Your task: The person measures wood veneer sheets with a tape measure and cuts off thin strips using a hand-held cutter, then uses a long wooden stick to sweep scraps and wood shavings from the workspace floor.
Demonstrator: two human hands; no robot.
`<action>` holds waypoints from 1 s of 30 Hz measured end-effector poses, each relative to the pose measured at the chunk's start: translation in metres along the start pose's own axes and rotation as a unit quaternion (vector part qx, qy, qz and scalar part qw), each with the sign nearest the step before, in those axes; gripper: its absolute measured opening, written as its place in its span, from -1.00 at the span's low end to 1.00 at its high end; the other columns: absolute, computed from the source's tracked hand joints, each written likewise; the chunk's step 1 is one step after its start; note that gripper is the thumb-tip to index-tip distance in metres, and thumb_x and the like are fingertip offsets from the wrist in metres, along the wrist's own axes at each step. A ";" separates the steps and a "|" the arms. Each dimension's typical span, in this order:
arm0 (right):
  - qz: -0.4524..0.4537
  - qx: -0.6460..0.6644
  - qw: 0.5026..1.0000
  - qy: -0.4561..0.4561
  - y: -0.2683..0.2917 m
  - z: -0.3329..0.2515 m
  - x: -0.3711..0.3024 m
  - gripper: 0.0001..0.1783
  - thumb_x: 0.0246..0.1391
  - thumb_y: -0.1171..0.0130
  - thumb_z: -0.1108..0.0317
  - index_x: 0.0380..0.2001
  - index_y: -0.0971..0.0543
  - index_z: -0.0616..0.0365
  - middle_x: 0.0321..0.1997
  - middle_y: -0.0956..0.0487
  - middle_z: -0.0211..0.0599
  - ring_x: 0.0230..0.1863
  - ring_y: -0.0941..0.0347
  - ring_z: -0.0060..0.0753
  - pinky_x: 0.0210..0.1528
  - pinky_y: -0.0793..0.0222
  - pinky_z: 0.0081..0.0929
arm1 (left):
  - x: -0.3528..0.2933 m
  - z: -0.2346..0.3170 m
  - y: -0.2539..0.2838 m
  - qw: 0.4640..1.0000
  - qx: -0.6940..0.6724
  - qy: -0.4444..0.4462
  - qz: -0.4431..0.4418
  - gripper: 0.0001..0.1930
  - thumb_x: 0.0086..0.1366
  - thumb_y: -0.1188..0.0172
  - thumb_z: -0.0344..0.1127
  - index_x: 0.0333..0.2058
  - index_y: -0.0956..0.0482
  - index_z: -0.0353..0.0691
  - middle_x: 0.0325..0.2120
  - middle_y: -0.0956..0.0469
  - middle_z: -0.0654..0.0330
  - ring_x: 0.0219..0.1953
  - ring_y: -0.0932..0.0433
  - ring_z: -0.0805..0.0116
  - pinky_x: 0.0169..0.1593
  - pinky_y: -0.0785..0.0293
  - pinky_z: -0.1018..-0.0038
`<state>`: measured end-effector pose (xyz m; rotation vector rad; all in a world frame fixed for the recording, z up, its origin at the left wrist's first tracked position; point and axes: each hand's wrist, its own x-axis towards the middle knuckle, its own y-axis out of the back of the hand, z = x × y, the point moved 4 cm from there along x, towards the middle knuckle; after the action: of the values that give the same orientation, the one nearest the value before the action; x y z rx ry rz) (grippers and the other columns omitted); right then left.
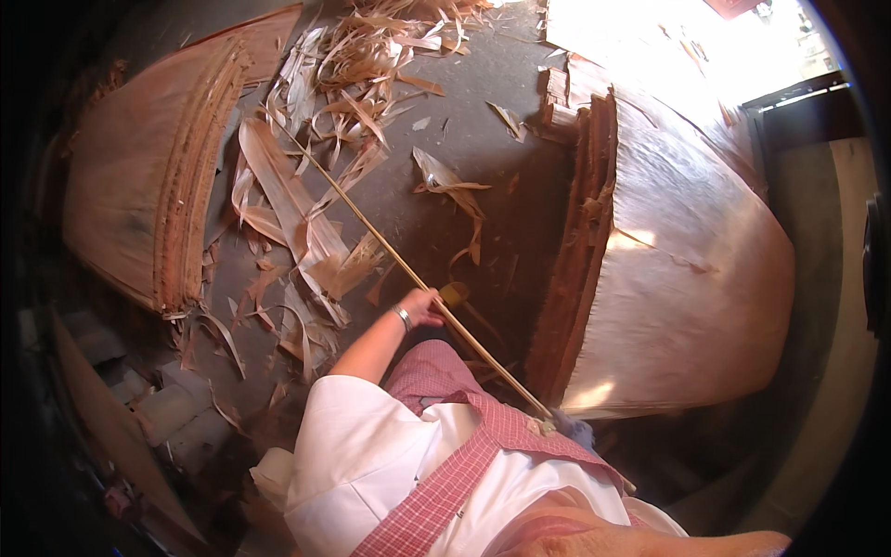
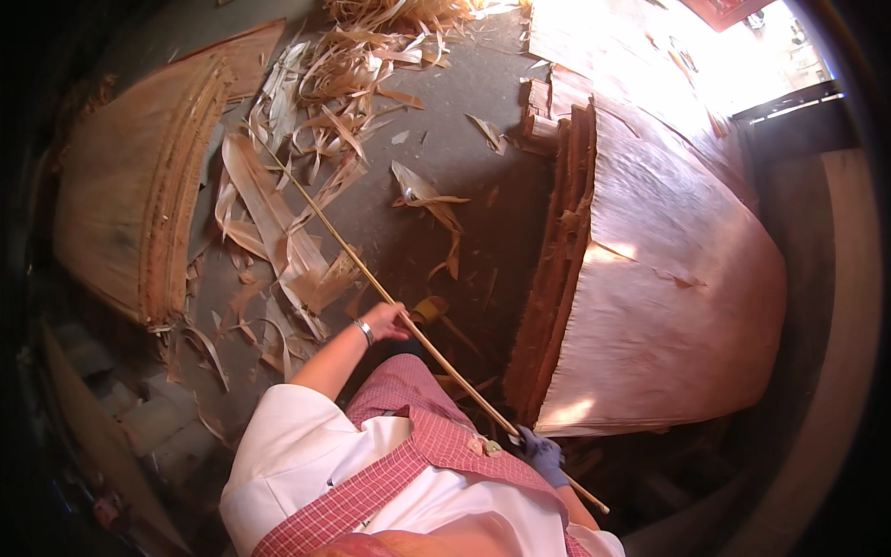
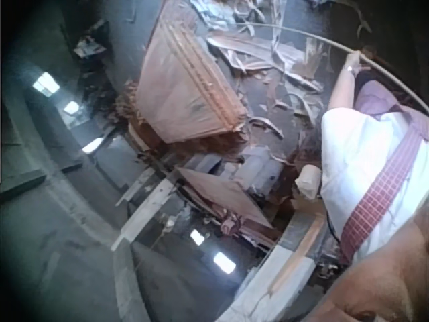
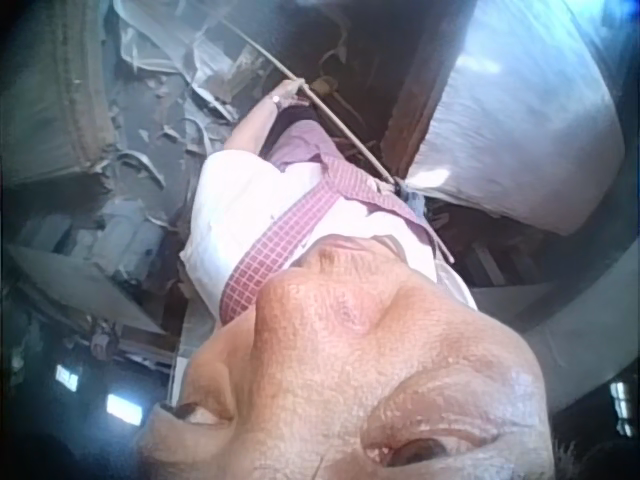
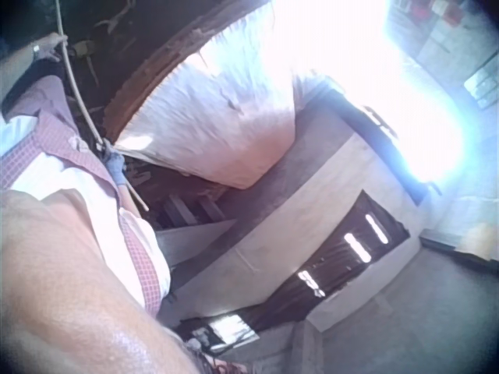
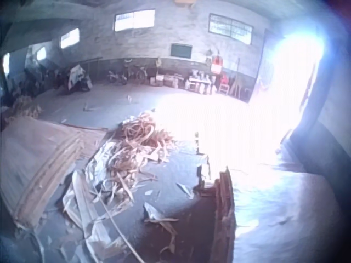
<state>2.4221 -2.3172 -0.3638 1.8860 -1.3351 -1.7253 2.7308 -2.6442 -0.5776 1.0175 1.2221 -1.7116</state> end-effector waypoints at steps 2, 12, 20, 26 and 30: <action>-0.045 0.003 0.998 -0.042 0.017 -0.031 0.021 -0.50 0.05 -0.19 -0.06 0.05 -0.46 -0.20 -0.28 -0.65 -0.21 -0.28 -0.60 -0.06 -0.29 -0.48 -0.15 | 0.002 0.027 0.018 0.998 0.012 -0.038 0.051 -0.74 0.31 0.03 -0.12 -0.25 -0.46 -0.19 -0.37 -0.61 0.03 -0.41 -0.65 0.07 -0.38 -0.63 0.23; 0.033 0.232 0.964 -0.124 -0.031 0.056 -0.062 -0.61 0.02 -0.20 0.05 -0.07 -0.54 -0.13 -0.34 -0.61 -0.05 -0.28 -0.56 0.06 -0.29 -0.46 -0.14 | 0.013 0.077 -0.151 0.978 0.144 -0.145 -0.046 -0.68 0.28 0.02 -0.09 -0.36 -0.47 -0.27 -0.49 -0.59 0.02 -0.55 -0.63 0.14 -0.60 -0.58 0.26; -0.112 0.058 0.961 -0.244 -0.030 0.148 -0.279 -0.60 0.03 -0.15 0.07 -0.07 -0.54 -0.03 -0.17 -0.62 -0.05 -0.11 -0.55 0.00 -0.06 -0.47 -0.16 | -0.037 -0.163 -0.233 0.923 0.012 0.296 -0.247 -0.53 0.43 0.08 0.08 -0.02 -0.43 -0.24 0.05 -0.46 -0.14 0.02 -0.53 -0.07 -0.04 -0.59 0.16; 0.077 -0.128 0.940 -0.307 0.042 0.189 -0.372 -0.66 -0.03 -0.22 0.29 -0.11 -0.54 -0.04 -0.25 -0.56 -0.11 -0.14 -0.47 0.01 -0.09 -0.42 -0.11 | -0.043 -0.209 -0.356 0.883 0.085 0.276 -0.370 -0.53 0.42 0.06 0.07 0.09 -0.39 -0.16 0.09 -0.46 0.00 0.02 -0.54 0.00 -0.02 -0.58 0.15; 0.108 -0.190 0.913 -0.345 0.081 0.212 -0.412 -0.63 -0.11 -0.25 0.31 -0.13 -0.55 0.02 -0.23 -0.50 -0.10 -0.14 -0.41 0.02 -0.05 -0.35 -0.12 | -0.094 -0.225 -0.394 0.862 0.095 0.297 -0.401 -0.53 0.43 0.08 0.08 0.12 -0.38 -0.11 0.10 -0.46 0.08 -0.01 -0.56 0.04 -0.01 -0.56 0.17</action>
<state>2.2498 -1.9730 -0.0938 0.9023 -1.2110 -2.4141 2.4424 -2.3236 -0.4079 1.3207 2.1269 -2.2536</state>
